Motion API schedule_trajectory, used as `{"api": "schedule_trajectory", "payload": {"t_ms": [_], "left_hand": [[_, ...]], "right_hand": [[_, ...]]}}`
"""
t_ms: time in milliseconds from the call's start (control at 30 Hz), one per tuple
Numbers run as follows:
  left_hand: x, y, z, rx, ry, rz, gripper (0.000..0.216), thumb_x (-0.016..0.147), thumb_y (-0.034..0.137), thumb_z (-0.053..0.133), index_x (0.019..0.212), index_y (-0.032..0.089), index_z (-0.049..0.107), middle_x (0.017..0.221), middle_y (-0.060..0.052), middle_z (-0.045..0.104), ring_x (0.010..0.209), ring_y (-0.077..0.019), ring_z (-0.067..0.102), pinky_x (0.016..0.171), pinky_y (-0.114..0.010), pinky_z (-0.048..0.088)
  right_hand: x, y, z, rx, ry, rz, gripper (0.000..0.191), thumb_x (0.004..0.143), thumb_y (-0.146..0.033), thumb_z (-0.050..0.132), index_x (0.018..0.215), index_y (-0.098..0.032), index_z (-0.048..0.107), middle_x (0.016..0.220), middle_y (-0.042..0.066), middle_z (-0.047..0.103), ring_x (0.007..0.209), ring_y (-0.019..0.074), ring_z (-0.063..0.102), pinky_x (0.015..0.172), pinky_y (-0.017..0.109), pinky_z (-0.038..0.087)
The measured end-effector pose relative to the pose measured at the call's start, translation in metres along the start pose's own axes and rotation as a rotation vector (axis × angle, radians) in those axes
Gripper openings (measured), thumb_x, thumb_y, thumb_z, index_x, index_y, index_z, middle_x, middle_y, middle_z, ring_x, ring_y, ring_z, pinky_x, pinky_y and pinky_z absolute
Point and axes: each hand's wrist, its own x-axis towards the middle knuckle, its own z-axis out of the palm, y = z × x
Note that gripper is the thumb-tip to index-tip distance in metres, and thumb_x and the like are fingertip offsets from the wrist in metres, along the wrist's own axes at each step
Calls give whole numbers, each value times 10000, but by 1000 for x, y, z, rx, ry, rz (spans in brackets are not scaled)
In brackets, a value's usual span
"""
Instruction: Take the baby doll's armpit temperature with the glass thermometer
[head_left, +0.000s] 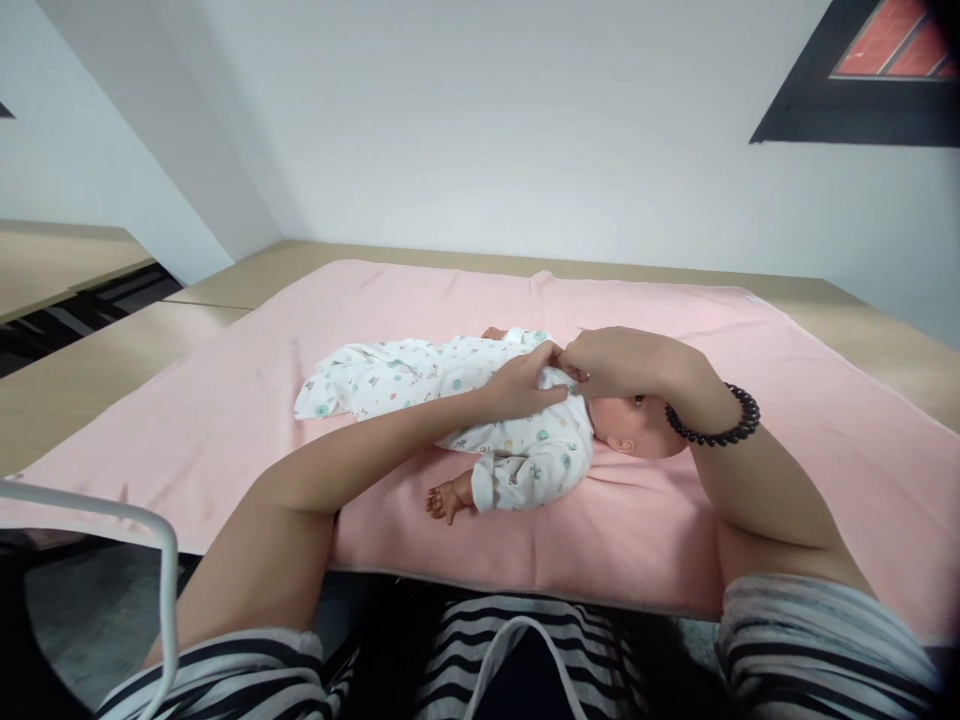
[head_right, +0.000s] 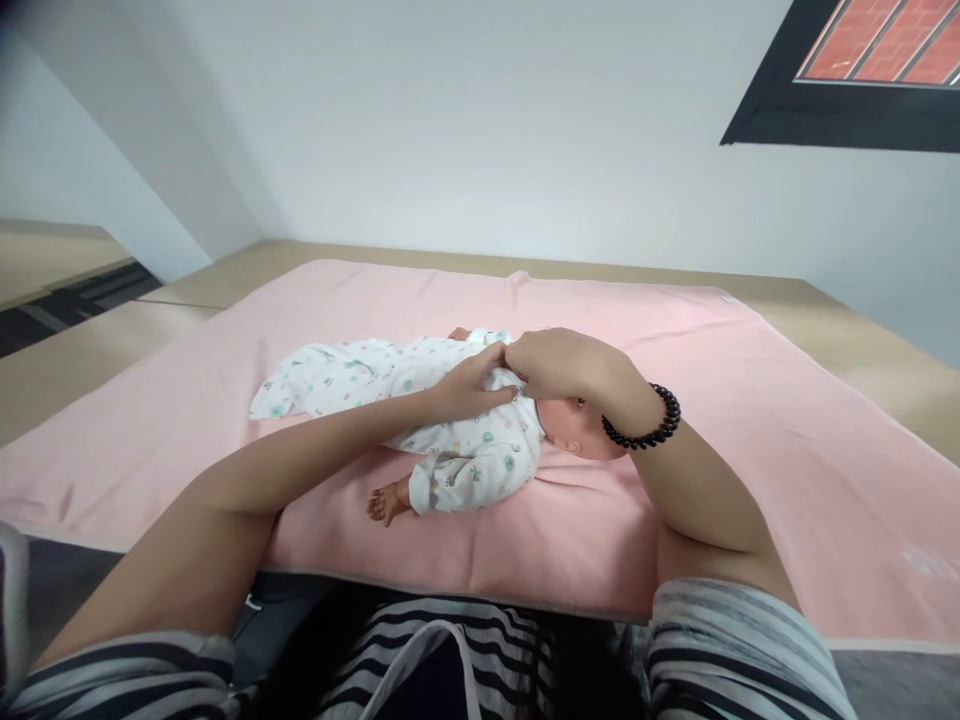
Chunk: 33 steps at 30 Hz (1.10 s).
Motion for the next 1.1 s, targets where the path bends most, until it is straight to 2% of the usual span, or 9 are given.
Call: {"api": "schedule_trajectory", "payload": {"t_ms": [233, 467, 700, 933, 1100], "left_hand": [[-1, 4, -1, 42, 3, -49, 221, 844, 220, 612, 1005, 235, 461, 1114, -22, 666, 1055, -209, 633, 919, -378, 480], [0, 5, -1, 139, 15, -142, 206, 830, 283, 616, 930, 233, 444, 1017, -30, 639, 948, -226, 615, 810, -381, 490], [-1, 4, 1, 100, 25, -101, 152, 813, 244, 602, 919, 220, 496, 995, -30, 642, 934, -218, 613, 805, -367, 487], [-1, 6, 0, 60, 54, -73, 184, 798, 259, 623, 894, 226, 469, 969, -21, 634, 917, -208, 603, 804, -354, 464], [-1, 4, 1, -4, 86, -72, 196, 807, 273, 638, 882, 228, 462, 998, -33, 664, 951, -206, 618, 858, -363, 480]], "right_hand": [[1, 1, 1, -37, 16, -28, 255, 740, -134, 487, 681, -197, 247, 548, -37, 269, 491, 96, 182, 524, 327, 181], [2, 4, 2, -95, 66, -83, 244, 750, -145, 488, 673, -194, 261, 542, -35, 283, 490, 101, 191, 531, 321, 181], [2, 8, 6, -101, 92, -100, 236, 753, -109, 452, 711, -192, 235, 598, -30, 209, 541, 113, 178, 582, 315, 180], [1, 10, 4, -67, 62, -66, 218, 832, -179, 460, 693, -189, 293, 566, -25, 334, 520, 110, 236, 568, 315, 211], [-2, 6, -4, -65, 48, -11, 213, 774, -136, 456, 669, -187, 279, 557, -29, 295, 520, 104, 206, 568, 318, 200]]}}
